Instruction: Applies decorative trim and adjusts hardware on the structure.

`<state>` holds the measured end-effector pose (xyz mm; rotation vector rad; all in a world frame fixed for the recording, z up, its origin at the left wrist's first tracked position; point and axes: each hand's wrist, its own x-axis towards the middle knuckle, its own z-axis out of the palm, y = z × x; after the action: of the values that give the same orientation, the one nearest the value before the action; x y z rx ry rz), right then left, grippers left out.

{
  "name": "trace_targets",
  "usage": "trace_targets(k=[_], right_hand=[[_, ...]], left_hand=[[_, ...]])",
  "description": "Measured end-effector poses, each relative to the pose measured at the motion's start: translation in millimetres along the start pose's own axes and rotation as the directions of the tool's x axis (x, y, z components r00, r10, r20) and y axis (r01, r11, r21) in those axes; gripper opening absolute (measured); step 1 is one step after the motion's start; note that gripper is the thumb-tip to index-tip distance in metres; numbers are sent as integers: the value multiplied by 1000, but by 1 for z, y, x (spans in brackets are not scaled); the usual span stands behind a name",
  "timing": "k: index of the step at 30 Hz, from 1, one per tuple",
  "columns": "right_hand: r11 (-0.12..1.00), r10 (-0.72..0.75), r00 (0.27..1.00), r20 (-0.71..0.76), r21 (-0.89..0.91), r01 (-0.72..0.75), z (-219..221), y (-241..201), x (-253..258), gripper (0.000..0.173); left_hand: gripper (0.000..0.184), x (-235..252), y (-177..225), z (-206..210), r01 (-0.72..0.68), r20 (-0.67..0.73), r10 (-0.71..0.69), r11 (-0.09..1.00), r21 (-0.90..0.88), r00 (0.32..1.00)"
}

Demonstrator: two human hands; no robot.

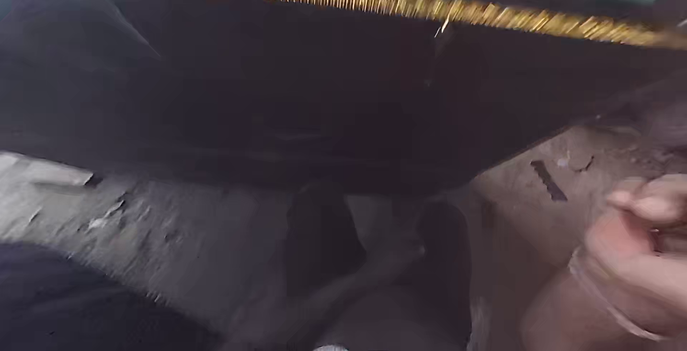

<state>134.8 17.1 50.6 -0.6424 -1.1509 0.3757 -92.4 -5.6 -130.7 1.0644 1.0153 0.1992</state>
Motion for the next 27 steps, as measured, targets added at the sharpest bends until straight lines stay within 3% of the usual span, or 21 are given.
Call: trace_targets(k=[2,3,5,7,9,10,14,19,23,27], right_hand=[[951,241,962,128,-228,-208,-10,25,-63,18],[872,428,888,166,-333,-358,-10,43,-93,15],[618,751,655,83,-440,-652,-6,92,-158,16],[385,890,451,-60,-430,-817,-7,133,-210,17],[282,924,357,-139,-387,-878,-2,158,-224,15],[272,929,343,-141,-370,-888,4,162,-223,15],[347,912,402,-82,-369,-862,28,173,-201,15],[455,848,526,-61,-424,-783,41,184,-190,16],[486,804,589,-82,-479,-731,48,192,-197,16],[516,773,625,-107,-466,-718,53,198,-202,14]], left_hand=[[41,29,-50,-3,-26,-77,23,999,-43,997],[41,40,-65,-6,-38,-138,32,998,-42,990],[39,43,-69,-15,-16,-250,14,1000,-6,968],[34,45,-67,-22,-43,-299,14,995,-91,954],[32,59,-63,-33,-126,-349,31,959,-254,937],[30,61,-58,-37,-159,-382,33,940,-302,924],[25,67,-40,-51,-307,-495,107,888,-342,862],[26,75,-26,-64,-469,-586,286,863,-186,758],[27,84,-25,-71,-520,-611,363,849,-94,704],[26,91,-25,-75,-517,-593,402,855,-29,698]])
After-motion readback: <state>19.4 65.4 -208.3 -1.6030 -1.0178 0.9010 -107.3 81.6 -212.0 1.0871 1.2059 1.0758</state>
